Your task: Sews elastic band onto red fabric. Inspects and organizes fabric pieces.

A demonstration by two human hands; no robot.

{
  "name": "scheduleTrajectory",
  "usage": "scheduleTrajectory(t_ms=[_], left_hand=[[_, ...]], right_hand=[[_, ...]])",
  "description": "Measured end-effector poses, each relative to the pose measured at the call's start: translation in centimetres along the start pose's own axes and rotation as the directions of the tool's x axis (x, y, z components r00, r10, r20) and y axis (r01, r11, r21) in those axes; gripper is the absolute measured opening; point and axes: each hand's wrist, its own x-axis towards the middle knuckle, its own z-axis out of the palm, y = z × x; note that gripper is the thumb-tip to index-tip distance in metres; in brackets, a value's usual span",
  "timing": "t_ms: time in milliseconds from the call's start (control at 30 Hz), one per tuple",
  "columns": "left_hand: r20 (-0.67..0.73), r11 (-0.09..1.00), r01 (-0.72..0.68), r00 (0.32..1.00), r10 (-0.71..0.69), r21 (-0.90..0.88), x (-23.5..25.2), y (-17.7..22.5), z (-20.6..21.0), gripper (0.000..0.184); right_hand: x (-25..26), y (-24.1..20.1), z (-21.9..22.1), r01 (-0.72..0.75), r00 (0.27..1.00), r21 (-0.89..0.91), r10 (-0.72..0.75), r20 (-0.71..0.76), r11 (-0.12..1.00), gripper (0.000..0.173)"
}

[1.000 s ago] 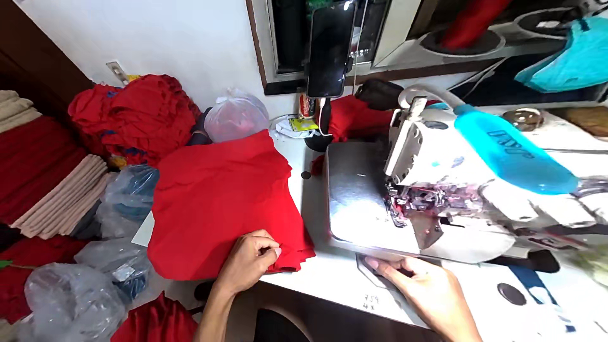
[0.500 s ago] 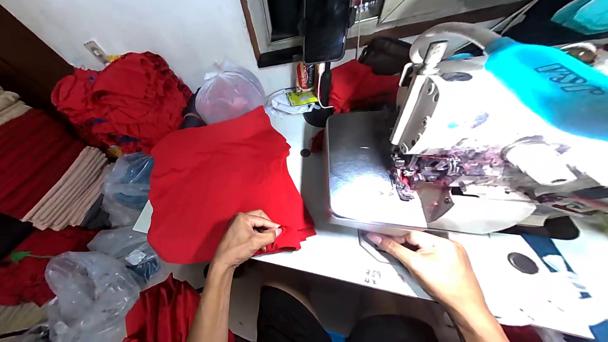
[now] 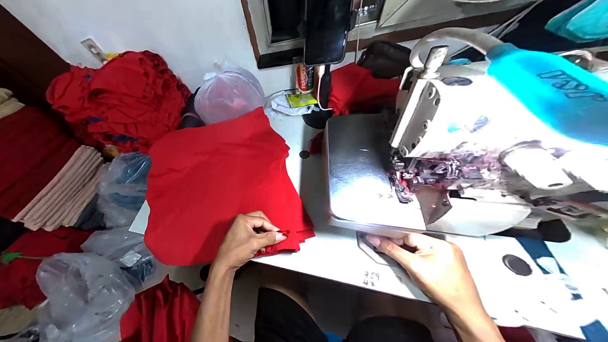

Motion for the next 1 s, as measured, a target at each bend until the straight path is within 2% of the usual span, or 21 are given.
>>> scheduleTrajectory(t_ms=[267, 433, 567, 700, 900, 1000], left_hand=[[0.086, 0.992, -0.124, 0.989, 0.122, 0.022, -0.1, -0.5, -0.7, 0.012], [0.028, 0.988, -0.096, 0.995, 0.094, 0.118, 0.3, -0.6, -0.3, 0.008], [-0.041, 0.98, -0.083, 0.995, 0.092, 0.182, 0.5, -0.8, 0.5, 0.014], [-0.038, 0.986, -0.1, 0.994, 0.106, 0.133, 0.5, -1.0, 0.4, 0.018], [0.035, 0.99, -0.143, 0.989, 0.142, 0.016, 0.1, -1.2, -0.3, 0.011], [0.042, 0.98, -0.198, 0.979, 0.197, 0.03, 0.1, -1.5, -0.4, 0.012]], right_hand=[[0.1, 0.1, 0.1, 0.003, 1.0, -0.006, -0.003, -0.003, 1.0, 0.045], [0.1, 0.4, 0.1, 0.017, 1.0, -0.005, -0.017, -0.008, 1.0, 0.047], [0.1, 0.4, 0.1, 0.014, 1.0, -0.007, -0.014, -0.017, 1.0, 0.045], [0.1, 0.2, 0.1, 0.003, 1.0, -0.012, -0.003, -0.009, 1.0, 0.045], [0.0, 0.2, 0.1, 0.01, 1.0, -0.012, -0.011, -0.006, 1.0, 0.046], [0.0, 0.1, 0.1, 0.012, 1.0, -0.025, -0.012, 0.0, 1.0, 0.047]])
